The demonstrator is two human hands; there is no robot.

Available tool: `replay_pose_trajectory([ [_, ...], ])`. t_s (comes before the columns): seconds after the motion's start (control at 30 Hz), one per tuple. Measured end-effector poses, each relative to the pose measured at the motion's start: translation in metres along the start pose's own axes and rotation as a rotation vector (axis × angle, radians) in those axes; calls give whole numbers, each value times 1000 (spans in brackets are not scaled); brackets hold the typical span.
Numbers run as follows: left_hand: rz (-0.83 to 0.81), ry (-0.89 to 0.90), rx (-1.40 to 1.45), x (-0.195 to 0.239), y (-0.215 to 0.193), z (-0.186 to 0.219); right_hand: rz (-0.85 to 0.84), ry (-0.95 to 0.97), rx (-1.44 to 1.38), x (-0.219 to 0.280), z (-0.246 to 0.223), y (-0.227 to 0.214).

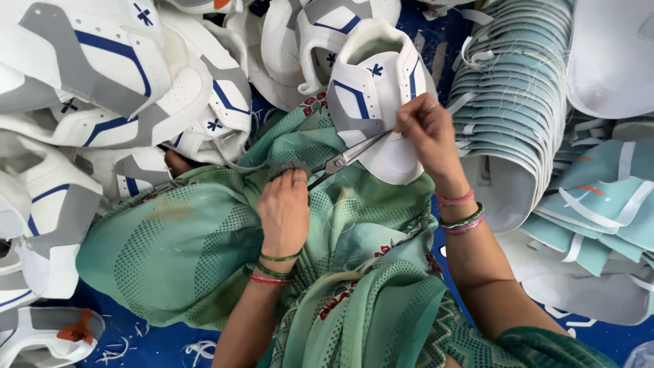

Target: The person trims excess material and loose threads from shoe uppers using scissors.

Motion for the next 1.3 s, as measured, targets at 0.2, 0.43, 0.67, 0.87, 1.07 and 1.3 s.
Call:
replay_pose_trajectory([
  [0.2, 78, -168, 169, 14, -2, -30, 590, -279, 196, 19, -61, -55],
  [0.43, 35, -363, 236, 28, 3, -55, 198, -465, 956, -6, -49, -1],
  [0.67, 127, -403, 421, 37, 9, -64, 891, -517, 963, 32, -102, -77],
  [0.87, 234, -353, 652, 16, -13, -33, 336, -264, 590, -9, -60, 30],
  [1.07, 141, -395, 991, 11, 7, -12, 300, -248, 532, -19, -69, 15],
  [1.3, 174, -81, 1387, -43, -15, 56, 91, -181, -942, -8, -69, -47],
])
Point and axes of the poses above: each hand's wrist, its own x-axis away from the middle knuckle, its own y-axis out of the palm, z = x × y, the point moved 10 cm from there along -x, towards the middle knuckle, and after that the axes turned 3 degrees about -z, right-handed, at the moved point
